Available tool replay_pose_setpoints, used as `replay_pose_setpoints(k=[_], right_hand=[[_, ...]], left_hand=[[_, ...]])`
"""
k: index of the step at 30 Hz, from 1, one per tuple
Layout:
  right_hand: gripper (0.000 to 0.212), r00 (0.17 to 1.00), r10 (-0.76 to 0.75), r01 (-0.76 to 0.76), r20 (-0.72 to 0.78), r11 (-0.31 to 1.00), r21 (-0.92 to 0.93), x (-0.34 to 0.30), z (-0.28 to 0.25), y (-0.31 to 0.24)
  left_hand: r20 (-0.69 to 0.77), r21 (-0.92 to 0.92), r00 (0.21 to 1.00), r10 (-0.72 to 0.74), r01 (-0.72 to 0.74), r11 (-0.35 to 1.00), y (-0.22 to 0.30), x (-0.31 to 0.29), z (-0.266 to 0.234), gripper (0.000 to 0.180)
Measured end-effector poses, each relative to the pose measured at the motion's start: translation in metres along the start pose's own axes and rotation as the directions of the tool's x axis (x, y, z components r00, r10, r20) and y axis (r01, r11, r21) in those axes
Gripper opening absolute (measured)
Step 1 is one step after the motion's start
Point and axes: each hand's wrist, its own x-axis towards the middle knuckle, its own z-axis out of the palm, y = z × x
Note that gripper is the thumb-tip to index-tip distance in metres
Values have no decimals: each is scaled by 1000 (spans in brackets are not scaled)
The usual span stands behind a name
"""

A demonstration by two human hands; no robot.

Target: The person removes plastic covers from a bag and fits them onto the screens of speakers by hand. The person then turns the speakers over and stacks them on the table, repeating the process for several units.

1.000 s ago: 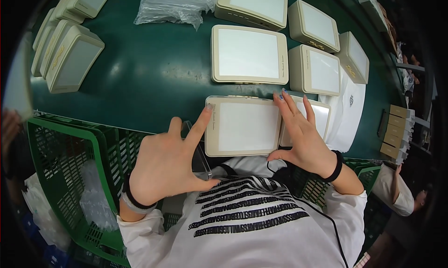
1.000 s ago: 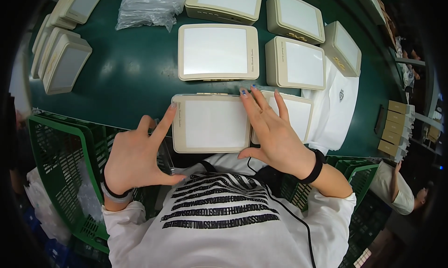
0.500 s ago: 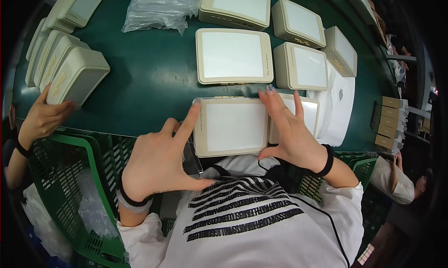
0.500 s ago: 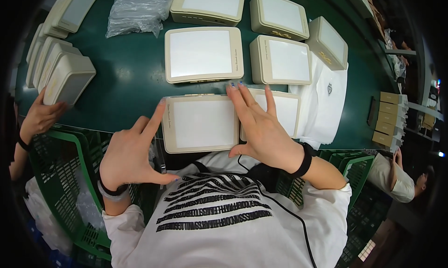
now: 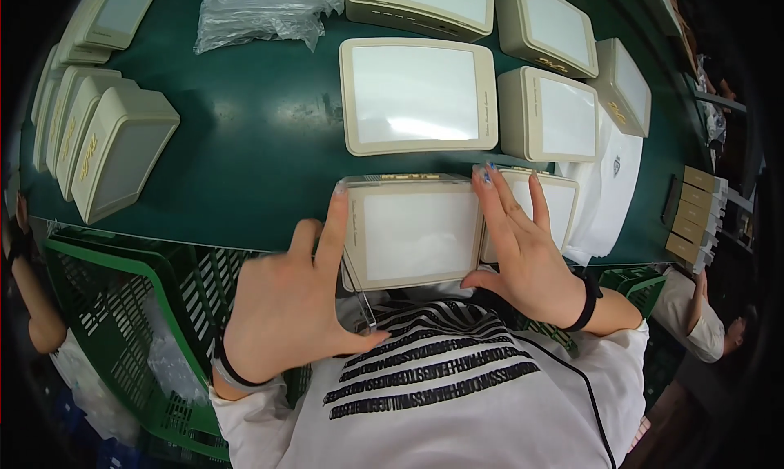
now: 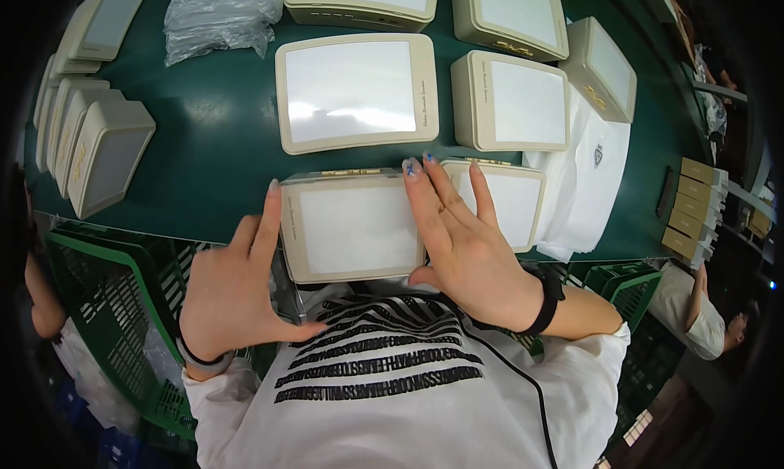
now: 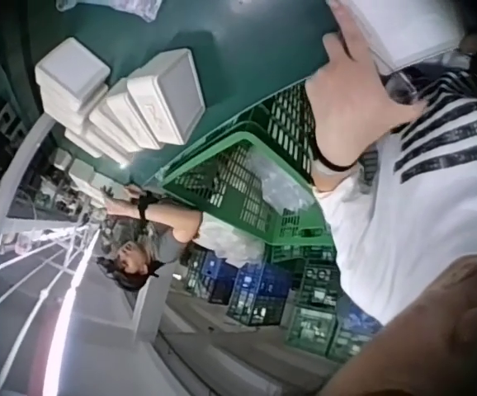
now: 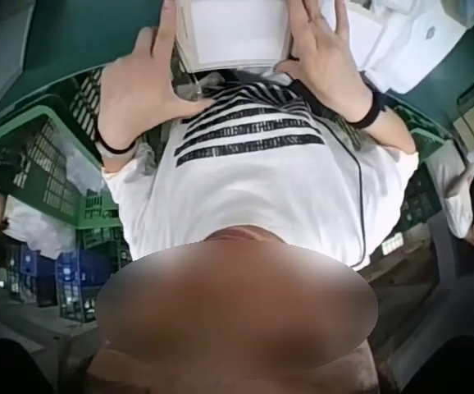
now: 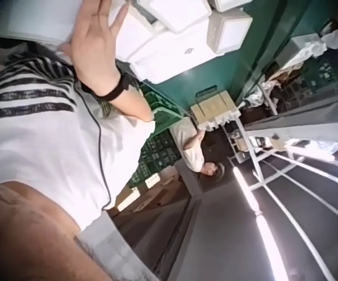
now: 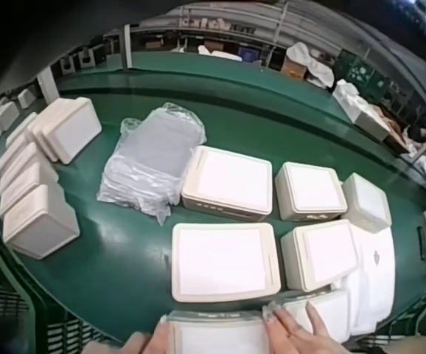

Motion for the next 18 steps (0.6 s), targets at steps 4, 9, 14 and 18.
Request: replay_pose_setpoints(k=[4,9,14,18], right_hand=[[117,999,-1,0,36,1000,27,1,-3,1],[113,997,-5,2,82,999,43,7,-6,3],[114,997,-27,30,70,999,-38,6,-1,0],[116,997,-49,50,53,998,-34,3,-7,4]], left_hand=[[112,-27,989,-92,95,995,3,3,-5,133],[198,1,974,-109,111,994,-1,12,-16,138],[126,22,989,-73,71,997,-2,4,-9,139],[-187,-220,980,65,-106,970,-48,-25,-14,134]])
